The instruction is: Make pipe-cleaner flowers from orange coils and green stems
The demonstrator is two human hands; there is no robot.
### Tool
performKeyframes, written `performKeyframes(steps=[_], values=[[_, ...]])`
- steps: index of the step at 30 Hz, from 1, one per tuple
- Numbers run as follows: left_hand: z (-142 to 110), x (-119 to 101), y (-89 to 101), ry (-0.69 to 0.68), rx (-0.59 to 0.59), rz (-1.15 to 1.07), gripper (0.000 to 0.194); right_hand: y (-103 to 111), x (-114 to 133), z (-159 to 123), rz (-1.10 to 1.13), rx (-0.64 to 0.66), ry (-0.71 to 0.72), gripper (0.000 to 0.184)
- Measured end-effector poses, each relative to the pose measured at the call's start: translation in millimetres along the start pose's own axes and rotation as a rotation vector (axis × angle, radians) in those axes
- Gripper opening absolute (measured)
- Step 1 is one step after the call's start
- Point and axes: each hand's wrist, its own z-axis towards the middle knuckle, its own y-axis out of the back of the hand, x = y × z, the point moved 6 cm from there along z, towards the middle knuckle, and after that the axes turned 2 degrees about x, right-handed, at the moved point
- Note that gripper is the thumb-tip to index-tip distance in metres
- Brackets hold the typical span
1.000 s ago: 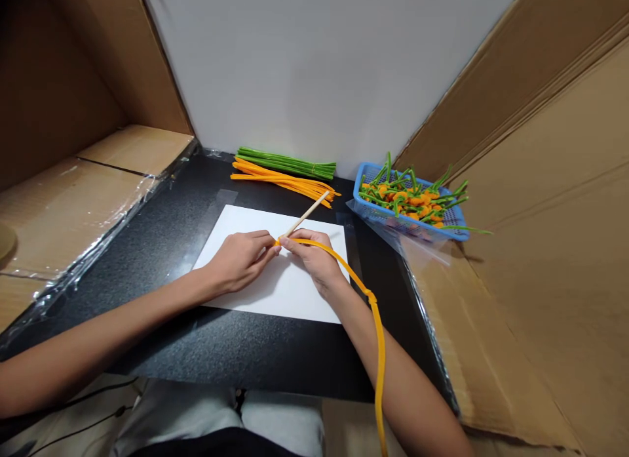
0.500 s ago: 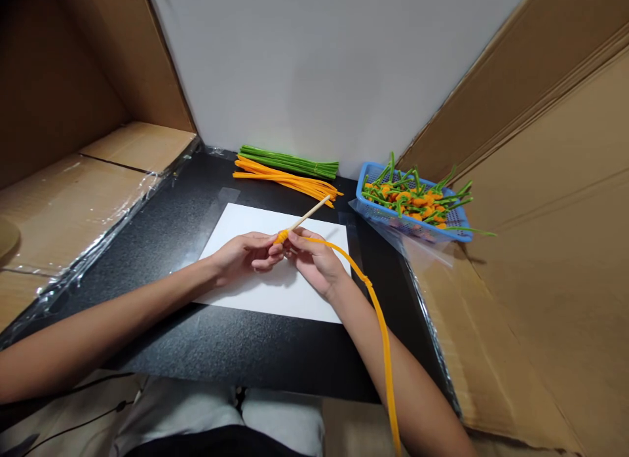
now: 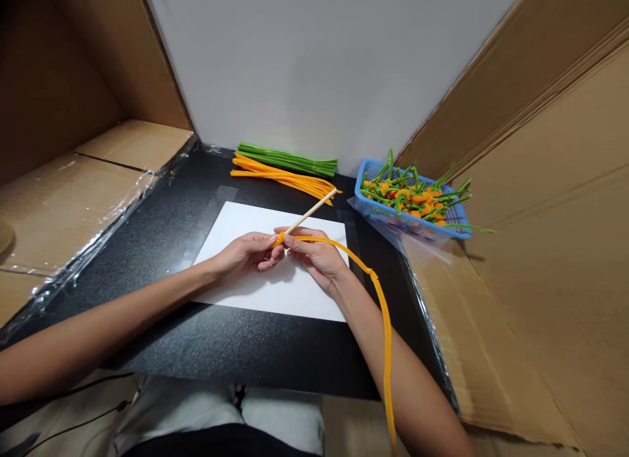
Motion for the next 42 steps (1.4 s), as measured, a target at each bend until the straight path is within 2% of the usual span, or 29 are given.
performKeyframes(steps=[6,9,11,14,19,22,28,33,36,42], values=[[0.7,-2.6,-1.2,-0.059,-0.044,0.033,0.038,-1.2,6.1,-1.4,-0.069,-0.010,0.030,0.034],[1.2,-6.9,1.2,-0.078,-0.052,0.064,0.039,2.5,13.9,-1.4,-0.063,0.022,0.077,0.043],[1.9,-8.7,4.4,-0.080,-0.065,0.108,0.040,11.4,20.9,-0.3,-0.008,-0.026,0.155,0.044],[2.7,-8.3,7.5,-0.069,-0.077,0.188,0.043,25.6,26.5,1.9,0.049,-0.152,0.251,0.026],[2.8,-4.8,4.5,-0.063,-0.067,0.290,0.047,29.8,26.6,2.9,-0.054,-0.267,0.318,0.026],[3.3,-3.8,4.9,-0.050,-0.088,0.263,0.046,26.8,23.4,2.5,-0.085,-0.267,0.319,0.028],[4.1,-5.5,7.3,-0.023,-0.116,0.234,0.042,16.9,12.7,4.9,-0.065,-0.176,0.240,0.028],[0.9,-11.2,10.8,-0.056,-0.195,0.346,0.041,19.7,13.0,5.1,-0.038,-0.224,0.185,0.030],[-0.1,-14.5,11.3,-0.079,-0.200,0.456,0.040,22.4,14.7,5.3,-0.047,-0.249,0.207,0.030],[-0.2,-17.0,11.9,-0.072,-0.198,0.493,0.040,23.0,15.2,4.0,-0.032,-0.273,0.225,0.027]])
